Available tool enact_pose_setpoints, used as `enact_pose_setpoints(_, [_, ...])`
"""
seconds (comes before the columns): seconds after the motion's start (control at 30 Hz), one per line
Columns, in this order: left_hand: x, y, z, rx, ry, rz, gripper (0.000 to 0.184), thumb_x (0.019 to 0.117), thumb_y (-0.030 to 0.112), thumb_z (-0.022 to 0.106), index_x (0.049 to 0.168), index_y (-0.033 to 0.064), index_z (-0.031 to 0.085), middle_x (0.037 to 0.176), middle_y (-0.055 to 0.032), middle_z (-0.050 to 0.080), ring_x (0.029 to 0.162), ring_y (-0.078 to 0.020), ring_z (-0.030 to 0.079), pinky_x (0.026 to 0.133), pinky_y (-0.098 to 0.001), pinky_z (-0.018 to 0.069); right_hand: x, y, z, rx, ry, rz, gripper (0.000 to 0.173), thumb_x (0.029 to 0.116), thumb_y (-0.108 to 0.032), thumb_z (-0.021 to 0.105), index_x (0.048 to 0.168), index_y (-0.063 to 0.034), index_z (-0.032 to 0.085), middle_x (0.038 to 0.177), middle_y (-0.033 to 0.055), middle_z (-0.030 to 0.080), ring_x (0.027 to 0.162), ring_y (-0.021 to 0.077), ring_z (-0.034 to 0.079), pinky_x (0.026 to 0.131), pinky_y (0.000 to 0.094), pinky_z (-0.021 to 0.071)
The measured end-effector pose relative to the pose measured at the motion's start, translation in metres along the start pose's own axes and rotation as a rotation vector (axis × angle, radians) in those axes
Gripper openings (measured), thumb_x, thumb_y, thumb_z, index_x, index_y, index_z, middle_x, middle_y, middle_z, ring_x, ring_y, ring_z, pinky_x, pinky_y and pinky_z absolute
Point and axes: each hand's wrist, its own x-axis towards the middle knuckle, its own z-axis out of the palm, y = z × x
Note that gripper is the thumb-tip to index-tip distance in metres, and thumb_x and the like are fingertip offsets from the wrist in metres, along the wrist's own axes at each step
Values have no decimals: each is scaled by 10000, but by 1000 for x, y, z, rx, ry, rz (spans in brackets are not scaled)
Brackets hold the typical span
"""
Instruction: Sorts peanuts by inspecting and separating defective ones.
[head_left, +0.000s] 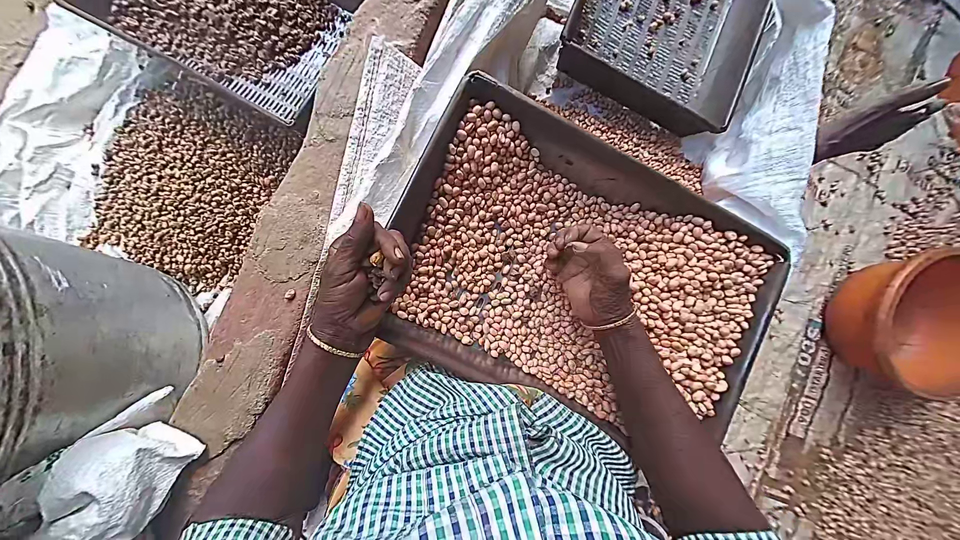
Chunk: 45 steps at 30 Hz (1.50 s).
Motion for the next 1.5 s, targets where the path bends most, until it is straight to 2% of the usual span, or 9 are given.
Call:
enact_pose_setpoints(0.27, [2, -2, 2, -22, 6, 4, 586, 1124, 356, 306, 699, 127, 637, 594, 56, 600, 426, 11, 498, 420, -115, 422, 9, -1, 41, -1291, -241, -140, 202, 976, -19, 613, 1096, 116, 704, 1025, 318, 660, 886, 468, 693, 781, 565, 556])
enact_pose_setpoints(0.47, [-1, -2, 2, -26, 13, 11, 584, 1125, 338, 308, 713, 116, 657, 611, 46, 620, 435, 8, 511, 419, -118, 431, 13, 4, -18, -64, -53, -53, 217, 927, -112, 447, 967, -221, 630, 841, -151, 650, 699, -48, 590, 641, 147, 505])
enact_pose_setpoints(0.57, [3, -3, 2, -23, -20, 7, 577, 1126, 342, 301, 722, 122, 649, 617, 50, 617, 437, 9, 511, 421, -118, 431, 8, -10, -4, -670, -46, -103, 126, 964, -9, 579, 1029, 15, 685, 830, -3, 582, 678, 13, 501, 642, 166, 435])
enact_pose_setpoints(0.7, [1, -1, 0, -6, -8, 8, 579, 1125, 348, 305, 716, 124, 648, 602, 54, 606, 433, 11, 508, 425, -115, 431, 12, -14, 31, -1394, -291, -147, 191, 988, -24, 588, 1058, 107, 708, 994, 304, 669, 887, 463, 697, 757, 571, 548])
enact_pose_setpoints(0.93, [-1, -1, 0, 2, -21, 18, 583, 1125, 347, 305, 724, 120, 660, 603, 51, 613, 441, 9, 513, 430, -119, 436, 10, -2, -25, 38, -106, 69, 257, 932, -99, 446, 876, -232, 659, 806, -134, 665, 710, -29, 610, 659, 161, 518])
enact_pose_setpoints(1.07, [3, -2, 2, 16, -51, 8, 588, 1125, 358, 295, 715, 131, 650, 594, 59, 606, 440, 9, 513, 435, -118, 435, -9, -10, -1, -643, -93, 3, 122, 938, 19, 614, 1019, -15, 699, 773, -27, 563, 621, 10, 487, 594, 155, 433])
enact_pose_setpoints(1.17, [1, -2, 1, 21, -29, 16, 589, 1124, 347, 299, 703, 131, 649, 586, 61, 604, 433, 11, 511, 429, -118, 433, -12, 0, 24, -1167, -191, -156, 181, 941, -39, 671, 1045, 95, 733, 929, 281, 682, 824, 408, 696, 765, 522, 558])
enact_pose_setpoints(1.37, [-1, -1, 1, 29, -25, 18, 598, 1126, 347, 292, 710, 122, 657, 583, 55, 608, 428, 5, 515, 423, -125, 441, -16, -5, -19, 76, 1, 37, 284, 980, -88, 413, 906, -210, 658, 788, -130, 655, 681, -39, 586, 637, 144, 494])
enact_pose_setpoints(1.5, [2, -2, 2, 62, -53, 5, 597, 1124, 367, 285, 700, 147, 642, 587, 71, 602, 432, 17, 507, 427, -113, 429, -39, -12, -10, -670, 22, 28, 102, 975, -3, 585, 976, -6, 687, 736, -31, 547, 610, 3, 469, 587, 154, 406])
